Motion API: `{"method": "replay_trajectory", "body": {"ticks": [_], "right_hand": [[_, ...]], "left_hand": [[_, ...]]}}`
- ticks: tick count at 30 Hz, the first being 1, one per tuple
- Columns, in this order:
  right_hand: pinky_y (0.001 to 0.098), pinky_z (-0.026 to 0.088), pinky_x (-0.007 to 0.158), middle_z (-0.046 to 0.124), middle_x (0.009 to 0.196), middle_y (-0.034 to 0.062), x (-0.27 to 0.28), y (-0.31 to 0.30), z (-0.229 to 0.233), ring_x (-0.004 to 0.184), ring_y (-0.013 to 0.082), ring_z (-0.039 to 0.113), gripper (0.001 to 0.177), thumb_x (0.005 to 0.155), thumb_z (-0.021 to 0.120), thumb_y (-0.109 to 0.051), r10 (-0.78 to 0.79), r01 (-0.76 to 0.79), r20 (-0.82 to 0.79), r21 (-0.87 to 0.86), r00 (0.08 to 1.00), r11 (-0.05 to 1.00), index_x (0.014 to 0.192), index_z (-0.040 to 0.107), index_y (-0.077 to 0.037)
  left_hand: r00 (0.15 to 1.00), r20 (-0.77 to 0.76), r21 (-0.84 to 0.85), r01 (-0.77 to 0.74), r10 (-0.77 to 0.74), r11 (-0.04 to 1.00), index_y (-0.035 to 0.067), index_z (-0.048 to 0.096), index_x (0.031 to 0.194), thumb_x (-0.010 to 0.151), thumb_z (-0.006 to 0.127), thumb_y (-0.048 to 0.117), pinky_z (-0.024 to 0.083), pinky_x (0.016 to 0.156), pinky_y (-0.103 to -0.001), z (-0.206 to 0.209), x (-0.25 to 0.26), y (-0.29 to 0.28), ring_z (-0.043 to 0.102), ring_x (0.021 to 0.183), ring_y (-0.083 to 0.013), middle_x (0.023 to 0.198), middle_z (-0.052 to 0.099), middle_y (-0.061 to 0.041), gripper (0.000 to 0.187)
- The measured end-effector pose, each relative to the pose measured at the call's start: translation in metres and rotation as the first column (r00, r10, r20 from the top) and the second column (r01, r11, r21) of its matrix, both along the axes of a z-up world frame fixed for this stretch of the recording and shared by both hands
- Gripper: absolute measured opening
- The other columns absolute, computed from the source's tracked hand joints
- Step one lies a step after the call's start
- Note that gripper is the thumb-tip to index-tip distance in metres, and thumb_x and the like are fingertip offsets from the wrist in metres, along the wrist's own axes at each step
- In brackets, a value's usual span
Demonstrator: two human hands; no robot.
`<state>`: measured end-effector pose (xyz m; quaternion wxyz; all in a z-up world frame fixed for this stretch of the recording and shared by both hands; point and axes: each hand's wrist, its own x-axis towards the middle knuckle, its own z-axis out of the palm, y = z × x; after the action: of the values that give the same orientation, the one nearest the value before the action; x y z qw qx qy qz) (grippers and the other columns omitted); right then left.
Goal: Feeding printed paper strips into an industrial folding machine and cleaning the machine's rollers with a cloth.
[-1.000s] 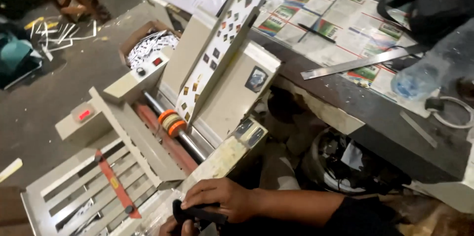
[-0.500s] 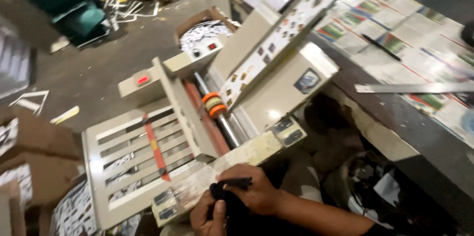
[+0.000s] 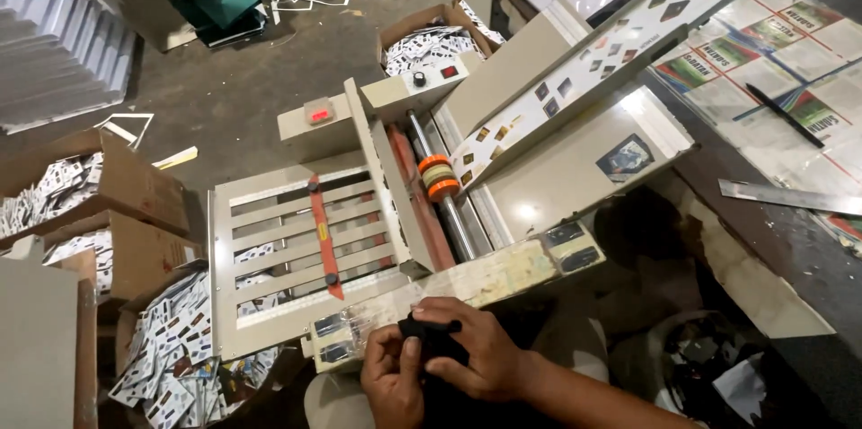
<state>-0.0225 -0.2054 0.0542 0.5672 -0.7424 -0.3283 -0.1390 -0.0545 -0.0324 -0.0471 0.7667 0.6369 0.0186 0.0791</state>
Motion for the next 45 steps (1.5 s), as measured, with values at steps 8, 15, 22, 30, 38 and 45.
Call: {"method": "replay_trajectory", "body": {"ticks": [8, 15, 22, 30, 38, 45], "right_hand": [[0.0395, 0.055, 0.096, 0.072, 0.12, 0.0135, 0.002, -0.014, -0.006, 0.107, 0.0278, 0.07, 0.028, 0.093, 0.065, -0.007, 0.03, 0.021, -0.277, 0.177, 0.96, 0.984, 0.12, 0.067, -0.002], [0.0353, 0.052, 0.097, 0.07, 0.122, 0.0116, 0.0, -0.016, -0.019, 0.106, 0.0231, 0.067, 0.029, 0.093, 0.062, -0.001, 0.049, 0.081, -0.46, 0.258, 0.887, 0.963, 0.122, 0.064, -0.002], [0.0355, 0.052, 0.095, 0.073, 0.114, 0.0083, 0.002, -0.019, 0.007, 0.1, 0.0216, 0.069, 0.05, 0.077, 0.086, -0.021, 0.114, -0.101, -0.465, 0.052, 0.878, 0.993, 0.119, 0.067, -0.004], [0.0296, 0.052, 0.082, 0.073, 0.1, 0.0055, -0.001, -0.024, 0.011, 0.085, 0.0149, 0.064, 0.02, 0.091, 0.066, -0.006, 0.194, -0.132, -0.517, 0.154, 0.834, 0.979, 0.11, 0.071, -0.001], [0.0431, 0.037, 0.112, 0.066, 0.107, 0.0068, 0.002, -0.021, 0.011, 0.099, 0.0208, 0.06, 0.013, 0.095, 0.059, -0.012, 0.318, -0.241, -0.478, 0.217, 0.819, 0.946, 0.104, 0.064, -0.004], [0.0269, 0.051, 0.083, 0.072, 0.102, 0.0056, 0.0, -0.035, -0.007, 0.085, 0.0125, 0.061, 0.037, 0.085, 0.072, -0.008, 0.318, -0.17, -0.69, 0.276, 0.65, 0.946, 0.121, 0.069, 0.003]], "left_hand": [[0.991, -0.012, -0.001, 0.136, -0.136, 0.991, 0.001, 0.052, 0.138, 0.091, 0.062, -0.001, 0.053, 0.088, -0.032, 0.048, 0.01, -0.003, 0.061, 0.099, -0.0205, 0.115, 0.062, -0.012, 0.048], [0.922, 0.342, 0.378, 0.04, -0.18, 0.925, 0.003, 0.067, 0.101, 0.078, 0.078, 0.003, 0.054, 0.069, -0.028, 0.065, 0.013, 0.0, 0.063, 0.078, -0.0187, 0.102, 0.068, -0.01, 0.026], [0.922, 0.352, 0.388, 0.014, -0.162, 0.921, 0.003, 0.067, 0.102, 0.084, 0.064, 0.002, 0.053, 0.078, -0.032, 0.079, 0.011, 0.007, 0.063, 0.091, -0.0231, 0.11, 0.066, -0.013, 0.019], [0.961, 0.048, -0.239, 0.277, -0.274, 0.931, 0.0, 0.054, 0.098, 0.092, 0.053, 0.006, 0.04, 0.082, -0.035, 0.045, 0.01, 0.02, 0.049, 0.087, -0.0211, 0.099, 0.058, -0.014, 0.009], [0.995, -0.014, 0.369, 0.098, -0.1, 0.924, 0.001, 0.071, 0.094, 0.09, 0.069, 0.011, 0.05, 0.061, -0.028, 0.097, 0.011, 0.01, 0.057, 0.063, -0.0138, 0.076, 0.069, -0.005, 0.011], [0.894, 0.443, 0.643, -0.261, -0.072, 0.72, 0.004, 0.064, 0.1, 0.073, 0.071, -0.005, 0.055, 0.076, -0.036, 0.096, 0.015, 0.006, 0.065, 0.085, -0.0254, 0.102, 0.067, -0.011, 0.029]]}}
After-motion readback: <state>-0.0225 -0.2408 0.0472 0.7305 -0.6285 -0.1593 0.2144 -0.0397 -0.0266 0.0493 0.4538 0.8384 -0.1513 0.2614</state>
